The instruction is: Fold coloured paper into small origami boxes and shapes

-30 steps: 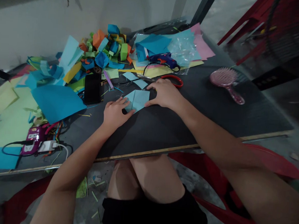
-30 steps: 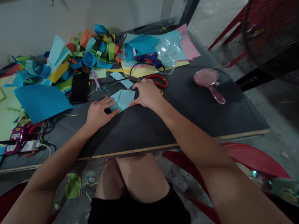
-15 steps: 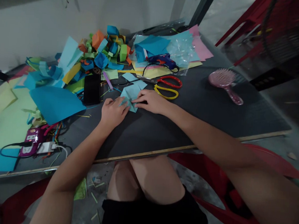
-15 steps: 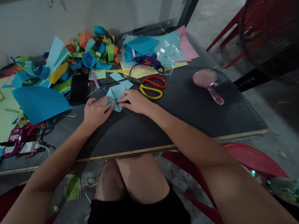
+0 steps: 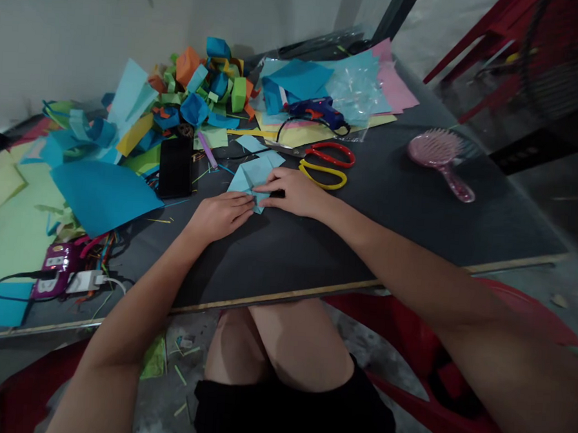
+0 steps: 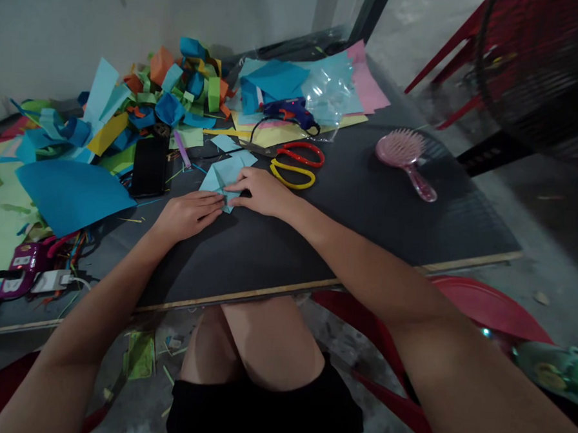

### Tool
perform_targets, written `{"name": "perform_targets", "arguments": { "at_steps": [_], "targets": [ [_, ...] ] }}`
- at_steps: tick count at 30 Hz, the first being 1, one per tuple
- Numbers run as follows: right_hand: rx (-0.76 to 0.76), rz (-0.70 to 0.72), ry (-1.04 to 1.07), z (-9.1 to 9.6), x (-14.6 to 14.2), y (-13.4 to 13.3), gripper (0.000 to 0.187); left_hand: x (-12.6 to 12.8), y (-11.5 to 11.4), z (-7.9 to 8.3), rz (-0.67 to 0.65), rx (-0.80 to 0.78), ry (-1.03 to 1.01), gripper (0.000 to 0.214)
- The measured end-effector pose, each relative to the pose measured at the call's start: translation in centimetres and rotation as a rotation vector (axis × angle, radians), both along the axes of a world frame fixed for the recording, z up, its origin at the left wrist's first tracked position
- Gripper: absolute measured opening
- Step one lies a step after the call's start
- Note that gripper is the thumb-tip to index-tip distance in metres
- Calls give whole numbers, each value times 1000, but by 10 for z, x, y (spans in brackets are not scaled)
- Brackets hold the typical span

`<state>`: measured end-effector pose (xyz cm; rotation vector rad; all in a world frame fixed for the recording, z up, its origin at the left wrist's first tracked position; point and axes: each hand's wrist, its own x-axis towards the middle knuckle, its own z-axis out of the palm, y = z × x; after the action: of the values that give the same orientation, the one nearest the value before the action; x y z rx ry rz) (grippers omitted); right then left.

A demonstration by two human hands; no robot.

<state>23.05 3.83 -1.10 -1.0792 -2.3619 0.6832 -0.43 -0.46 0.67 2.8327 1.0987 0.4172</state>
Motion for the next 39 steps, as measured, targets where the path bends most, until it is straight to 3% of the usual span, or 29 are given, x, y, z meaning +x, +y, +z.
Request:
{"name": "perform_targets", "arguments": {
  "at_steps": [14,21,29,39],
  "targets": [
    [-10,-123,-8,1,-6,-9,41,5,-6,0,66,-10,-1,35],
    [39,64,-101,5,0,-6,39,0,-2,-4,1,41,-19,35],
    [263,19,-461,18,-13,-39,66,-2,1,-8,-44,117,-29,33],
    [201,18,-395,15,-13,-36,80,2,-6,-1,-83,217,147,35]
  ]
}}
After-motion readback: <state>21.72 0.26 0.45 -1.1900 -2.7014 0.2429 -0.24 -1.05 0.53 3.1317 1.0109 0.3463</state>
